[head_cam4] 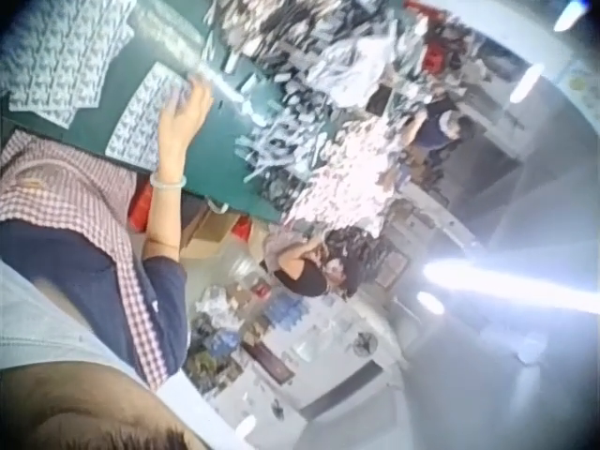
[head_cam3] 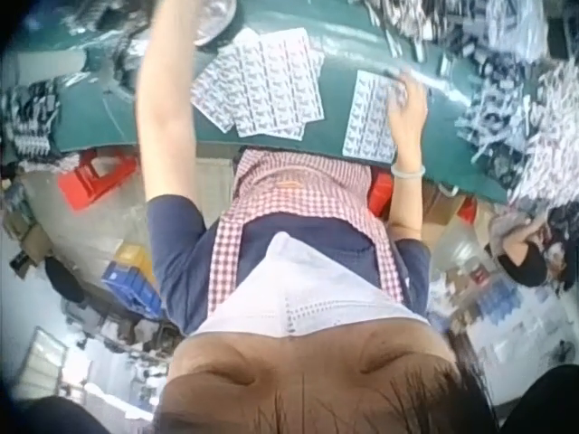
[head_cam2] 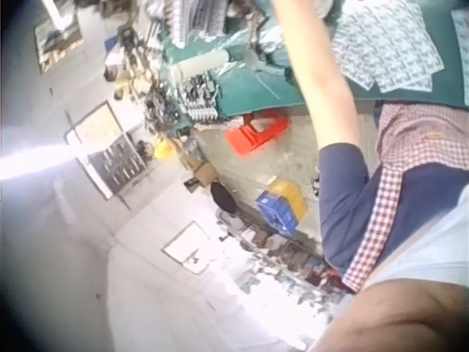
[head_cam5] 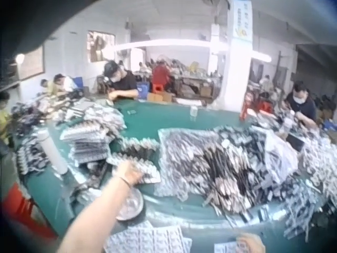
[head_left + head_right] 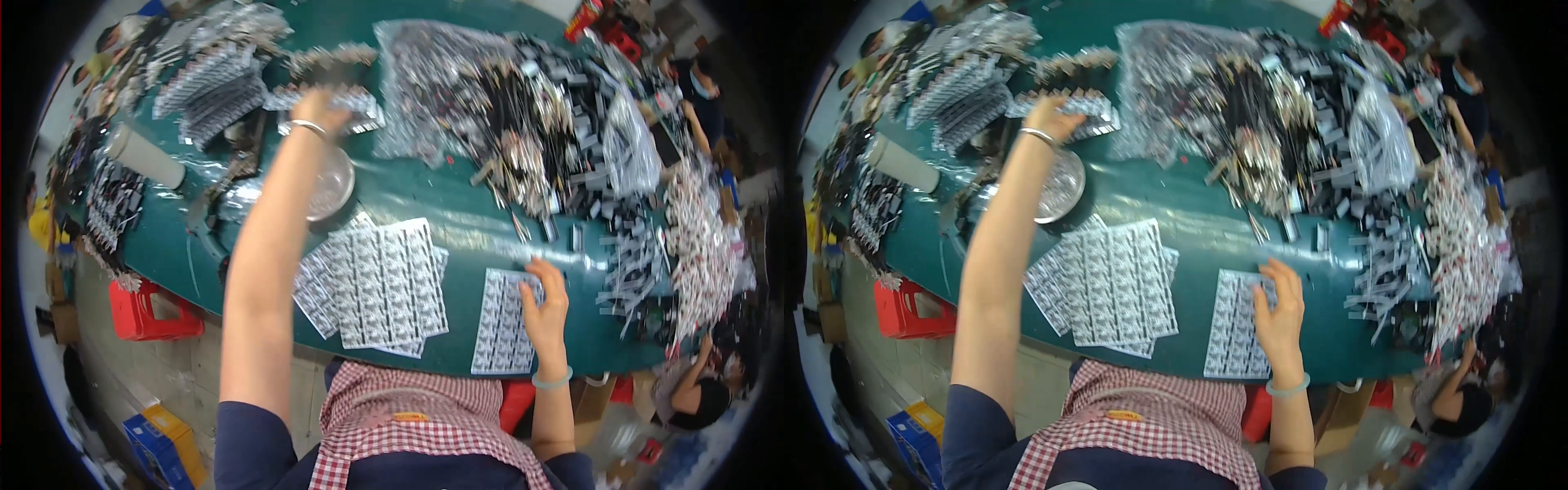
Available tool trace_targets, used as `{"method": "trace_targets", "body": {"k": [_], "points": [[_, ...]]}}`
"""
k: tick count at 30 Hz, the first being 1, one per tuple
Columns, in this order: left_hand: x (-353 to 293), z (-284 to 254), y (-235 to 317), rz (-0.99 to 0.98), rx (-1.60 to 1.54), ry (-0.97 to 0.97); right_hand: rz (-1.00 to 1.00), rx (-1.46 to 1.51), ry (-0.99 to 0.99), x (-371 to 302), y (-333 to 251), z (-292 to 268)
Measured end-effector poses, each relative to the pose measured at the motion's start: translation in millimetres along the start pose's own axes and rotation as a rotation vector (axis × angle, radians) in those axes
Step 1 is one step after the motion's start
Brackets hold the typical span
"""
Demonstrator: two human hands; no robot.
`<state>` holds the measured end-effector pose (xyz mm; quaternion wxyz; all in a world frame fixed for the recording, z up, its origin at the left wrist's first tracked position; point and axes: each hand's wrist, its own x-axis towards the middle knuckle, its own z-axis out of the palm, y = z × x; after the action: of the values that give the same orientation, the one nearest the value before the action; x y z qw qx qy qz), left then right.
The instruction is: The person solders wires onto small LED circuit boards using a soldering iron and solder wire.
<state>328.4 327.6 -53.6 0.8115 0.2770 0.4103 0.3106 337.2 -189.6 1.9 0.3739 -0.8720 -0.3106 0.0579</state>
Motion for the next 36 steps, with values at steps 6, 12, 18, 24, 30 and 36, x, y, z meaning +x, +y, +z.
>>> {"method": "trace_targets", "body": {"k": [6,12,18,24,30,36], "points": [[-167,-6,-12,0.624,0.533,-0.233,-0.122,-0.191,-0.040,-49,25,3],[-350,-86,-102,1.055,1.464,-0.359,-0.105,-0.309,0.106,-73,32,12],[-389,-120,-143,0.905,1.622,-0.344,0.046,-0.500,0.196,-86,22,14],[-379,-138,-137,0.963,1.660,-0.385,-0.123,-0.293,0.215,-68,0,19],[-375,-145,-115,1.246,1.412,-0.327,0.041,0.442,-0.281,-12,-47,72],[-375,-155,-100,1.262,1.189,-0.079,0.096,0.298,-0.253,5,-56,98]]}}
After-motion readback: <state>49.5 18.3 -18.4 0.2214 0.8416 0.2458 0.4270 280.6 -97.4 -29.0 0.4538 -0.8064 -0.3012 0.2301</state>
